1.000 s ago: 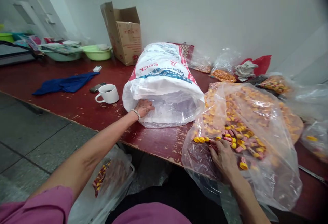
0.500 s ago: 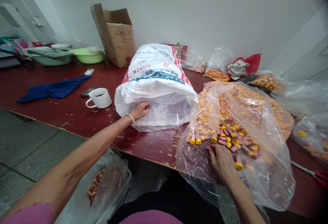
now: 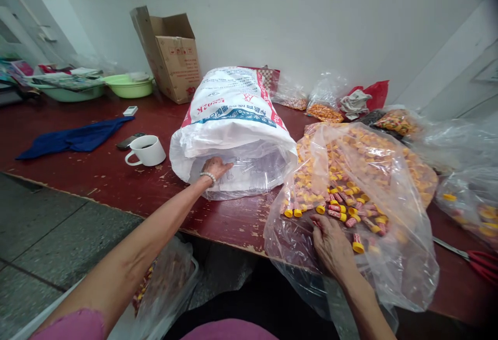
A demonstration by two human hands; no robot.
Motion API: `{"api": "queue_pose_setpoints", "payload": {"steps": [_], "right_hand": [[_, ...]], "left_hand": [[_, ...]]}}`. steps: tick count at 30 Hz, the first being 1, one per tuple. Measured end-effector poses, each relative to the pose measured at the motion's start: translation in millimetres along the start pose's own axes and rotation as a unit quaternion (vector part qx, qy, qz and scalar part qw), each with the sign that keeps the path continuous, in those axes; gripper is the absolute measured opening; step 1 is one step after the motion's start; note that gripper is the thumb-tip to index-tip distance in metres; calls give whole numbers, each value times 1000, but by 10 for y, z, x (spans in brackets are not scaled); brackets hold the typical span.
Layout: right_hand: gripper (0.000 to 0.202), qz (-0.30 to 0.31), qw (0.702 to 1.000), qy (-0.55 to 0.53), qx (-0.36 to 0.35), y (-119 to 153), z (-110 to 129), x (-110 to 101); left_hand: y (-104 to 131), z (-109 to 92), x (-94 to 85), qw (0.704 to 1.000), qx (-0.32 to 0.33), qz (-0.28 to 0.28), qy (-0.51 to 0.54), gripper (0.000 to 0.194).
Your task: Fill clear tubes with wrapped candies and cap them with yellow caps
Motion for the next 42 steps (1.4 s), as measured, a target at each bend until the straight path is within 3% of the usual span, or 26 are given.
{"api": "queue_pose_setpoints", "payload": {"steps": [5,8,11,14,17,20,25,28,31,34,36,38,40,42], "right_hand": [[23,-21,999,-9,40,23,-11,-58],[25,-66,982,-150,95,78,26,-139],[31,-137,904,-383,133,92,294,-265],[33,-177,835,-506,122,19,753,-396],[37,-178,795,-572,94,-74,1147,-428],[32,-142,774,-608,101,-84,1296,-353],[32,-77,749,-645,129,18,1213,-253],[33,-55,731,-665,141,48,1177,-265],[38,-47,676,-715,171,42,1178,-280],[40,-42,630,-751,195,36,1164,-269],[40,-49,625,-753,199,55,1124,-270],[37,-72,646,-735,193,94,1044,-318],[33,-127,704,-677,172,133,901,-466],[30,-218,789,-560,130,160,684,-753]], "left_hand": [[65,-121,27,998,22,54,13,31],[249,-118,27,995,43,72,51,21],[641,-94,-2,987,80,82,109,21],[1190,-140,-30,948,138,165,234,26],[1684,-231,-60,892,164,258,333,25],[1960,-278,-72,883,156,276,347,25],[2099,-264,-16,853,114,310,403,25],[2113,-269,36,814,65,354,457,38],[2077,-283,90,771,8,382,509,48],[1982,-260,135,763,-26,363,534,44],[1913,-216,164,784,-29,339,520,42],[1843,-148,187,821,-23,302,485,41],[1754,-66,213,856,-20,253,450,39],[1647,10,257,878,-29,216,426,37]]}}
Point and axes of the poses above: each hand's wrist, its own y-axis away from the middle knuckle, its own x-axis out of the palm, z = x × y, the point moved 4 cm from there along -y, towards the middle knuckle, and after that the axes turned 11 degrees about -x, right-handed, at the moved point
